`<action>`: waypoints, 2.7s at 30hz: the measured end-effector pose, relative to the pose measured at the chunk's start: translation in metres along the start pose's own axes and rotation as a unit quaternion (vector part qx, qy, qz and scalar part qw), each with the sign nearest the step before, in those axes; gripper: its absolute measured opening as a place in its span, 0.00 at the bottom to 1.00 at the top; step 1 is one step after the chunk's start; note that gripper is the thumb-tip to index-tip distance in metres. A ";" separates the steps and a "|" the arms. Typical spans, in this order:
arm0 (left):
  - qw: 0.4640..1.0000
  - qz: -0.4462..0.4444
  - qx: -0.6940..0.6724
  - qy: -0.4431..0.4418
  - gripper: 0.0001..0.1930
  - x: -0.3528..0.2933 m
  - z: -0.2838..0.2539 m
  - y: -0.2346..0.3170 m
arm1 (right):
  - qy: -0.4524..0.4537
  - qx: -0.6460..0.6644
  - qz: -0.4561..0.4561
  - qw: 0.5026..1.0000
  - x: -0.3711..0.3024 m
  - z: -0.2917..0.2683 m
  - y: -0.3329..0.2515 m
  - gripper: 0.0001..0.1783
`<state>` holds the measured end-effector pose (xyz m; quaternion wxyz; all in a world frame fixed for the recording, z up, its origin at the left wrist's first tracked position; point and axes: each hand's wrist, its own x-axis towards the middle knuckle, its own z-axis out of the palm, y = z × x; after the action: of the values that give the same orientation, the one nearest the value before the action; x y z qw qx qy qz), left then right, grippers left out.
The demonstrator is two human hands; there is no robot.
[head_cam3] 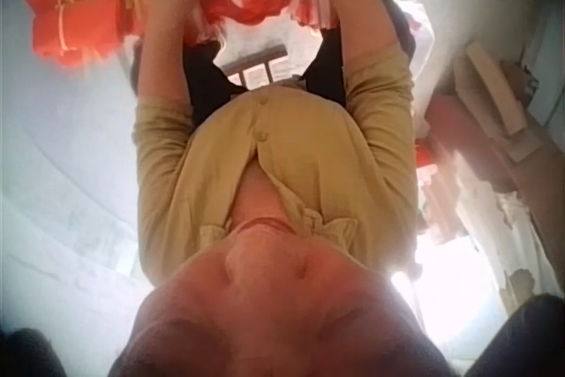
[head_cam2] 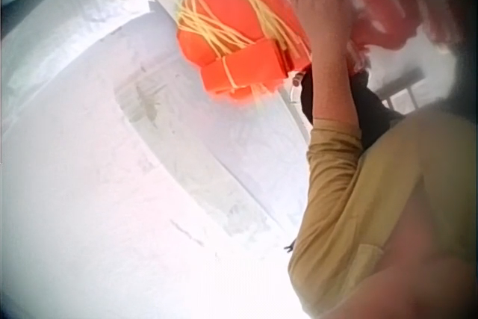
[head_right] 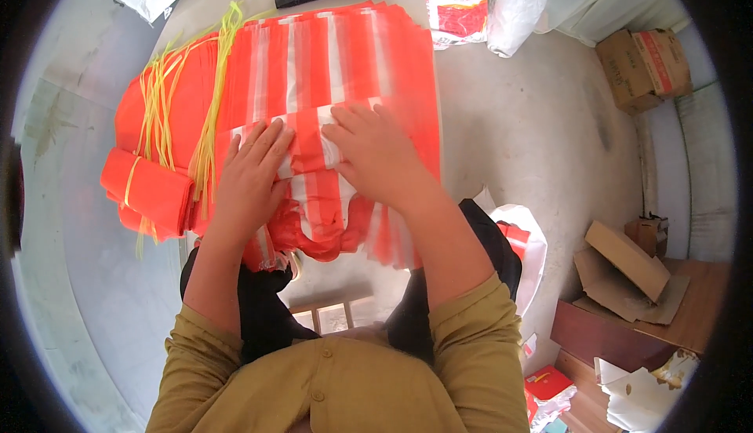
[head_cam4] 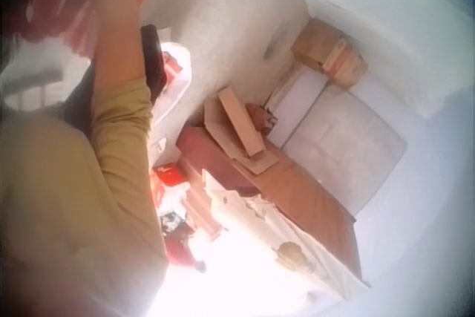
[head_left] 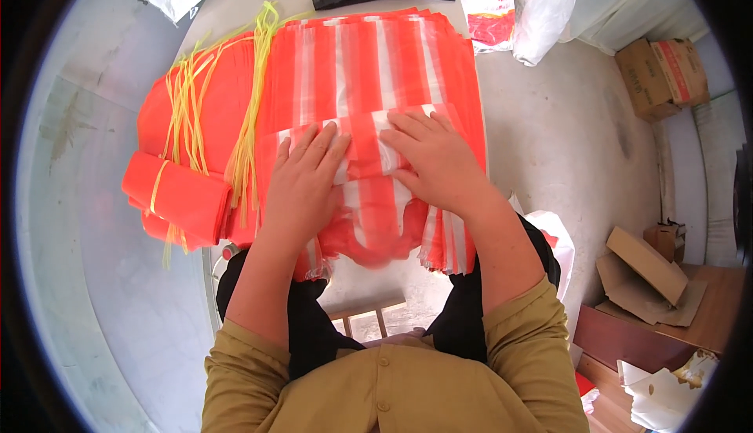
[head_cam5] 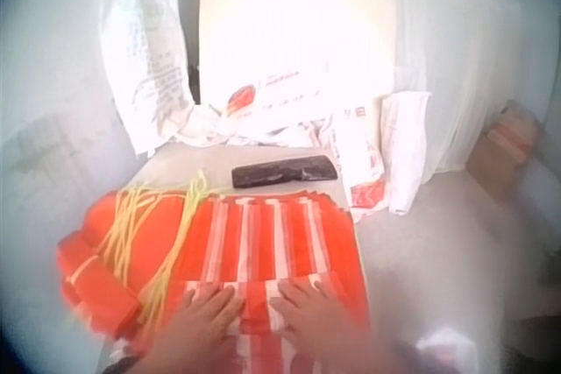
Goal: The person folds red and white striped plastic sheets and ties them with yellow string. The person places the finished bundles into a white bag. The person repeats this process for multiple sheets.
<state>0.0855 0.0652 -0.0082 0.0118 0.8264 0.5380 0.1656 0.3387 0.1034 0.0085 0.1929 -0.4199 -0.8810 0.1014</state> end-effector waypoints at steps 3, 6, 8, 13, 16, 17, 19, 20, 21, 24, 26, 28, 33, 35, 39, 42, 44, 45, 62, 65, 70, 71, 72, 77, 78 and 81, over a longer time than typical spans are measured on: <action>0.999 -0.010 0.025 -0.018 0.38 -0.002 0.008 -0.003 | -0.014 0.053 0.024 0.998 -0.012 -0.009 0.010 0.26; 0.998 -0.009 0.050 -0.024 0.39 -0.001 0.011 -0.006 | -0.019 0.047 0.053 0.997 -0.027 -0.019 0.019 0.19; 0.998 -0.007 0.058 -0.018 0.35 0.002 0.012 -0.002 | -0.015 0.018 0.044 0.999 -0.034 -0.022 0.025 0.14; 0.998 -0.002 0.069 0.003 0.27 0.007 0.013 0.003 | 0.039 -0.037 -0.043 0.998 -0.048 -0.014 0.041 0.07; 0.999 0.000 0.052 0.012 0.25 0.011 0.013 -0.003 | 0.059 -0.061 -0.058 0.995 -0.056 -0.018 0.047 0.06; 0.999 0.005 0.051 0.012 0.25 0.011 0.013 -0.003 | 0.062 -0.068 -0.058 0.994 -0.058 -0.020 0.048 0.06; 0.999 0.014 0.050 0.011 0.24 0.013 0.012 -0.004 | 0.070 -0.082 -0.059 0.993 -0.061 -0.024 0.049 0.06; 0.999 0.018 0.050 0.013 0.24 0.014 0.012 -0.003 | 0.063 -0.082 -0.057 0.993 -0.064 -0.023 0.053 0.05; 0.998 0.021 0.050 0.015 0.24 0.015 0.012 -0.003 | 0.057 -0.082 -0.056 0.993 -0.068 -0.021 0.061 0.06; 0.998 0.021 0.048 0.024 0.24 0.015 0.009 0.000 | 0.056 -0.076 0.034 0.995 -0.078 -0.032 0.062 0.06; 0.998 0.024 0.045 0.025 0.24 0.017 0.009 0.004 | 0.108 -0.027 0.083 0.990 -0.080 -0.038 0.060 0.08; 0.998 0.034 0.043 0.027 0.24 0.020 0.008 0.011 | 0.206 0.058 0.089 0.973 -0.068 -0.034 0.048 0.13; 0.999 0.035 0.029 0.012 0.25 0.015 -0.001 0.021 | 0.110 0.015 -0.088 0.990 -0.018 -0.008 0.012 0.30; 0.999 0.029 0.024 0.013 0.26 0.010 -0.005 0.021 | 0.105 -0.008 -0.107 0.989 -0.012 0.005 0.012 0.31; 0.999 0.029 0.022 0.014 0.25 0.002 -0.012 0.015 | 0.027 -0.018 -0.078 0.996 -0.012 0.009 0.025 0.28; 0.999 0.026 0.024 0.013 0.25 -0.003 -0.019 0.012 | -0.008 -0.054 -0.019 0.998 -0.022 -0.006 0.032 0.25; 0.999 0.026 0.016 0.018 0.24 -0.004 -0.023 0.010 | 0.000 -0.077 0.025 0.997 -0.027 -0.012 0.036 0.24; 0.999 0.026 0.006 0.022 0.24 -0.005 -0.023 0.008 | 0.016 -0.044 0.041 0.998 -0.032 -0.013 0.039 0.23; 0.769 -0.158 -0.544 -0.295 0.38 -0.014 -0.059 0.026 | 0.102 0.553 0.225 0.796 -0.044 -0.083 0.044 0.15; 0.757 -0.145 -0.563 -0.297 0.41 -0.012 -0.059 0.028 | 0.094 0.549 0.205 0.805 -0.044 -0.080 0.052 0.14; 0.740 -0.136 -0.581 -0.312 0.42 -0.015 -0.054 0.021 | 0.110 0.615 0.212 0.751 -0.038 -0.090 0.040 0.09; 0.734 -0.136 -0.588 -0.313 0.42 -0.017 -0.051 0.018 | 0.113 0.625 0.208 0.744 -0.037 -0.092 0.038 0.07; 0.727 -0.137 -0.595 -0.314 0.42 -0.019 -0.049 0.016 | 0.100 0.624 0.201 0.749 -0.038 -0.090 0.041 0.07; 0.700 -0.135 -0.631 -0.305 0.42 -0.017 -0.046 0.018 | 0.141 0.657 0.210 0.710 -0.040 -0.073 0.054 0.03; 0.689 -0.138 -0.645 -0.300 0.42 -0.018 -0.045 0.018 | 0.166 0.667 0.228 0.690 -0.040 -0.069 0.055 0.04; 0.672 -0.151 -0.659 -0.300 0.42 -0.015 -0.046 0.020 | 0.271 0.696 0.262 0.611 -0.037 -0.061 0.063 0.06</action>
<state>0.0846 0.0364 0.0359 0.7395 0.5165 0.3737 0.2160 0.4299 0.1152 0.0326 0.6223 -0.3801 -0.3057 0.6122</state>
